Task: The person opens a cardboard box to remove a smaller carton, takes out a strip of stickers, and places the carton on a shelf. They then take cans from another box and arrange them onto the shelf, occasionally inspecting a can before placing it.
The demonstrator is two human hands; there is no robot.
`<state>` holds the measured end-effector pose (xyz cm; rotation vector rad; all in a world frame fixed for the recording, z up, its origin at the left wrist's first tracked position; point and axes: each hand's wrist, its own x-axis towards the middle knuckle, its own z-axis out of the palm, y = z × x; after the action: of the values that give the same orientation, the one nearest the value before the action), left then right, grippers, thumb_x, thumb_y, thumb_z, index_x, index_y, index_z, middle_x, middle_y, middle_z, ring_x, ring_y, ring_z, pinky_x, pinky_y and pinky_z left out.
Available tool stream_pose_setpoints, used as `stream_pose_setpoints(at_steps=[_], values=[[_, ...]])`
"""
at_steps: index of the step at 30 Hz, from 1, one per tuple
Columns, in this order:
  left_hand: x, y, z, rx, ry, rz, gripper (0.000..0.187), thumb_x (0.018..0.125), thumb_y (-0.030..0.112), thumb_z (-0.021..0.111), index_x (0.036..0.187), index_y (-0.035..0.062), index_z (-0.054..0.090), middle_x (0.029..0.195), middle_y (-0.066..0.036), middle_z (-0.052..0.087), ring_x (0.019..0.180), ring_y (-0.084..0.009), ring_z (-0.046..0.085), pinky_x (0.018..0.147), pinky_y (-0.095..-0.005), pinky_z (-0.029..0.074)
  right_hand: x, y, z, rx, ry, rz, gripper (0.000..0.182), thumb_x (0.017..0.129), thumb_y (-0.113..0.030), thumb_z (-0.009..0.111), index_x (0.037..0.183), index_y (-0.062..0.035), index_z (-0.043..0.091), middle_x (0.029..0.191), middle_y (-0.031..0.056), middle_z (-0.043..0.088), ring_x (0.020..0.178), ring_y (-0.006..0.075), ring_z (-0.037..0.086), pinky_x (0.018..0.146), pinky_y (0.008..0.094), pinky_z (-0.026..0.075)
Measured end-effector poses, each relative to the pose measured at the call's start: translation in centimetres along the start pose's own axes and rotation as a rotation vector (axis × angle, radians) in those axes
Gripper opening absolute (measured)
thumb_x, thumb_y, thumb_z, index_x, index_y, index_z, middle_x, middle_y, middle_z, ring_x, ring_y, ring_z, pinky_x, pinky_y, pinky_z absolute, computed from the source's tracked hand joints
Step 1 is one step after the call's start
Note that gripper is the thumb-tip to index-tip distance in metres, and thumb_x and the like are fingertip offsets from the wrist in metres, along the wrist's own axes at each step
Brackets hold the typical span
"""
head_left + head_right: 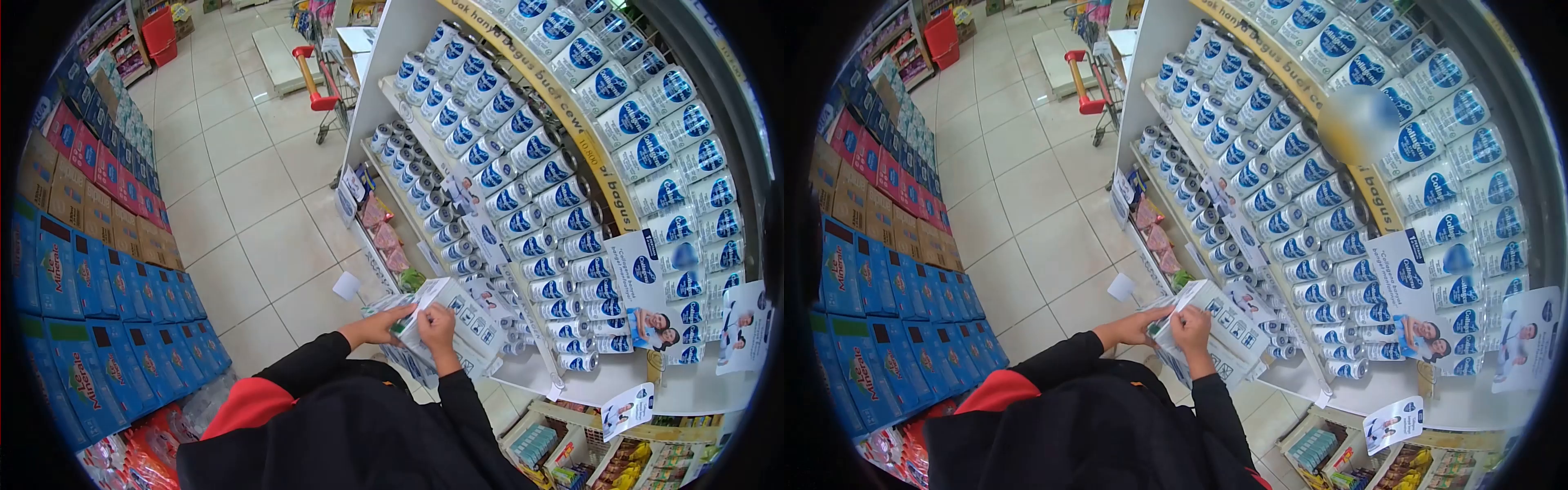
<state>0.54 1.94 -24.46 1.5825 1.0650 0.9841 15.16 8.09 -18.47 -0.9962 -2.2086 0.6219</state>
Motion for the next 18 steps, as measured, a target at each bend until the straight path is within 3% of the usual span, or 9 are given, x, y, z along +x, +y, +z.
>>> stream_pose_setpoints(at_steps=[1, 2, 3, 5, 6, 8, 11, 12, 18], values=[[0.1, -0.2, -0.5, -0.133, -0.13, -0.131, 0.084, 0.057, 0.002, 0.065, 0.13, 0.0081, 0.024, 0.129, -0.011, 0.032, 0.114, -0.0252, 0.038, 0.09, -0.0324, 0.035, -0.2, -0.2, 0.2, 0.003, -0.006, -0.005, 0.019, 0.064, -0.005, 0.057, 0.052, -0.0049, 0.042, 0.051, 0.0073, 0.044, 0.05, 0.0238, 0.045, 0.051, 0.0338, 0.029], [1.2, -0.8, -2.0, -0.793, -0.304, -0.685, 0.081, 0.058, 0.008, 0.066, 0.129, 0.0092, 0.027, 0.126, -0.013, 0.036, 0.118, -0.0241, 0.033, 0.091, -0.0325, 0.034, -0.5, -0.4, 0.3, 0.003, -0.015, -0.006, 0.019, 0.063, -0.006, 0.057, 0.051, -0.0058, 0.042, 0.051, 0.0068, 0.044, 0.05, 0.0234, 0.045, 0.052, 0.0337, 0.027], [1.6, -4.6, -1.9, -0.87, -0.29, -0.437, 0.081, 0.061, 0.019, 0.065, 0.13, 0.0103, 0.024, 0.125, -0.016, 0.035, 0.118, -0.0233, 0.032, 0.09, -0.0334, 0.034, -0.9, -0.5, 0.5, 0.0, -0.007, -0.002, 0.019, 0.063, -0.006, 0.057, 0.051, -0.0058, 0.042, 0.051, 0.0068, 0.044, 0.05, 0.0234, 0.045, 0.052, 0.0337, 0.027], [4.5, 1.3, -3.5, -0.846, -0.017, -0.803, 0.076, 0.065, 0.04, 0.063, 0.125, 0.0042, 0.032, 0.124, -0.019, 0.037, 0.116, -0.026, 0.035, 0.087, -0.0344, 0.037, -0.7, -0.6, 1.2, -0.012, 0.001, -0.047, 0.019, 0.063, -0.006, 0.057, 0.051, -0.0061, 0.042, 0.051, 0.0068, 0.044, 0.05, 0.024, 0.045, 0.052, 0.0346, 0.027], [6.3, 0.5, -2.4, -0.838, -0.02, -0.797, 0.076, 0.065, 0.04, 0.063, 0.125, 0.0042, 0.032, 0.124, -0.019, 0.037, 0.116, -0.026, 0.035, 0.087, -0.0344, 0.037, -0.3, -1.6, 1.0, -0.003, -0.004, -0.049, 0.019, 0.062, -0.007, 0.057, 0.05, -0.0067, 0.042, 0.052, 0.0069, 0.045, 0.052, 0.0249, 0.045, 0.052, 0.0345, 0.027], [9.5, -2.1, 0.4, -0.335, 0.078, -0.573, 0.078, 0.064, 0.053, 0.059, 0.116, -0.0024, 0.041, 0.117, -0.022, 0.043, 0.109, -0.0285, 0.043, 0.082, -0.0343, 0.039, -0.4, -1.4, 1.3, -0.049, 0.008, -0.072, 0.018, 0.062, -0.008, 0.057, 0.051, -0.0067, 0.042, 0.053, 0.0068, 0.045, 0.052, 0.025, 0.045, 0.052, 0.0346, 0.027], [10.9, 0.5, -0.2, -0.169, 0.045, -0.476, 0.076, 0.064, 0.053, 0.059, 0.109, -0.0068, 0.046, 0.106, -0.024, 0.051, 0.1, -0.031, 0.05, 0.082, -0.0337, 0.039, -0.5, -0.5, 0.9, -0.103, -0.001, -0.081, 0.017, 0.061, -0.008, 0.058, 0.052, -0.0064, 0.044, 0.054, 0.0067, 0.046, 0.053, 0.0256, 0.046, 0.052, 0.034, 0.028], [11.0, 1.0, 0.2, -0.088, 0.119, -0.451, 0.071, 0.065, 0.05, 0.059, 0.107, -0.006, 0.048, 0.093, -0.023, 0.057, 0.089, -0.0329, 0.055, 0.079, -0.0337, 0.041, -0.2, -0.5, 0.6, -0.081, 0.023, -0.072, 0.016, 0.061, -0.007, 0.058, 0.052, -0.0061, 0.044, 0.054, 0.0069, 0.047, 0.053, 0.0257, 0.046, 0.052, 0.0338, 0.028], [11.7, 3.9, 1.5, 0.127, 0.272, -0.424, 0.056, 0.07, 0.047, 0.055, 0.095, -0.0035, 0.055, 0.082, -0.024, 0.057, 0.082, -0.0349, 0.055, 0.072, -0.0392, 0.043, -0.6, -0.7, 0.1, -0.01, 0.072, -0.058, 0.015, 0.058, -0.005, 0.058, 0.052, -0.0048, 0.044, 0.056, 0.0086, 0.048, 0.052, 0.0263, 0.046, 0.051, 0.0337, 0.03]])
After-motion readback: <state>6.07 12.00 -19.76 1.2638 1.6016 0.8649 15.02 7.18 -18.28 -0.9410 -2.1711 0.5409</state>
